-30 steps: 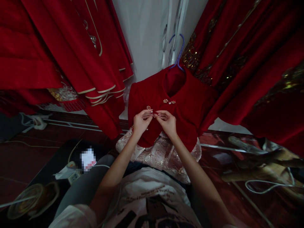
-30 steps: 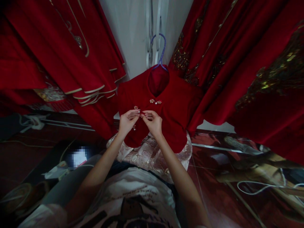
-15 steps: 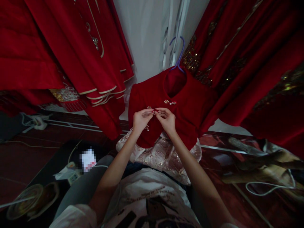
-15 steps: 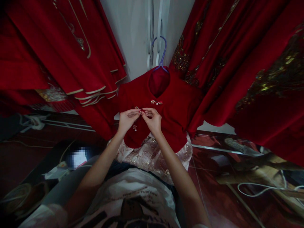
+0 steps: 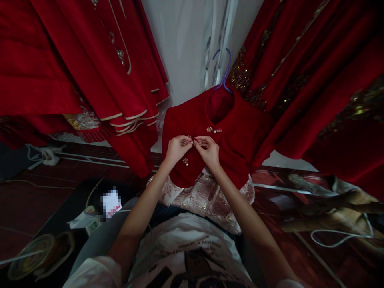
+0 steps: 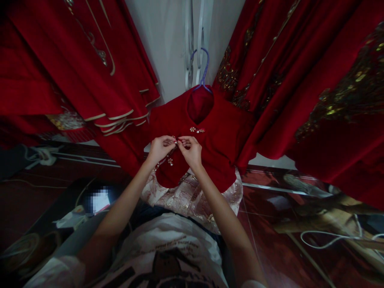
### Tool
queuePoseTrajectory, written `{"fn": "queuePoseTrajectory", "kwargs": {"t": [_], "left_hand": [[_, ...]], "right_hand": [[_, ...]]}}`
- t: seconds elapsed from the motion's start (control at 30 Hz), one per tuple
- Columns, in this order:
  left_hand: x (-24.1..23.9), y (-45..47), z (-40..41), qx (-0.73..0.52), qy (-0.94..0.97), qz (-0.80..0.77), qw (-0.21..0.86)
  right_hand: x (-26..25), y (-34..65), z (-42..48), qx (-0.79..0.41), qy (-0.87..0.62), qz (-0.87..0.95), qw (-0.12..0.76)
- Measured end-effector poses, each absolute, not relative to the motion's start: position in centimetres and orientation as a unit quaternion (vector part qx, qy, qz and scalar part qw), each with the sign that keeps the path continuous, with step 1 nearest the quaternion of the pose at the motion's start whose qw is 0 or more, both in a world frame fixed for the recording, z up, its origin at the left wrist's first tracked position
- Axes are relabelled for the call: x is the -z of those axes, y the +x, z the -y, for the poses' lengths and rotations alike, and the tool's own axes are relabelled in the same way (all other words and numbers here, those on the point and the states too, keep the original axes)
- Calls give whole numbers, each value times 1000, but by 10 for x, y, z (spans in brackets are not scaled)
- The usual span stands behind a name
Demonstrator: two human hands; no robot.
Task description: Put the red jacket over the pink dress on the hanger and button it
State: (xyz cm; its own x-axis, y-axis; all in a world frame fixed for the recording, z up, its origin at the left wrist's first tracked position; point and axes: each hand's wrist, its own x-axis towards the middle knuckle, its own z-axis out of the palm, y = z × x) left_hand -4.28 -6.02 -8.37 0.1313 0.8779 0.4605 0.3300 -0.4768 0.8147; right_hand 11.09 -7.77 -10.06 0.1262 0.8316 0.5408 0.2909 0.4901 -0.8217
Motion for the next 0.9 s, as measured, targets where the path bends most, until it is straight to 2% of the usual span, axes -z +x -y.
{"fn": "queuePoseTrajectory", "kwargs": {"t": [0.13, 0.23, 0.33, 0.43, 0.53, 0.7, 0.8, 0.9], "left_hand": [[88, -45, 61, -502, 713, -420, 254], [100, -45, 67, -540, 680, -437, 236], [113, -46, 87, -537, 668, -463, 224], [124, -47, 115, -473, 695, -493, 227], [131, -47, 136, -436, 704, -512, 229], [139, -45, 143, -368, 750, -540, 102], [141, -45, 141, -334, 777, -534, 23], [145, -48, 139, -349, 782, -516, -8]], "right_hand": [[97, 112, 80, -217, -447, 636, 591], [94, 123, 85, -245, -441, 663, 553], [91, 147, 96, -268, -461, 683, 499], [90, 175, 112, -271, -516, 685, 437], [88, 193, 128, -253, -576, 699, 339], [91, 182, 138, -181, -612, 744, 196], [98, 166, 137, -108, -626, 757, 153], [107, 159, 133, -46, -639, 754, 147]]}}
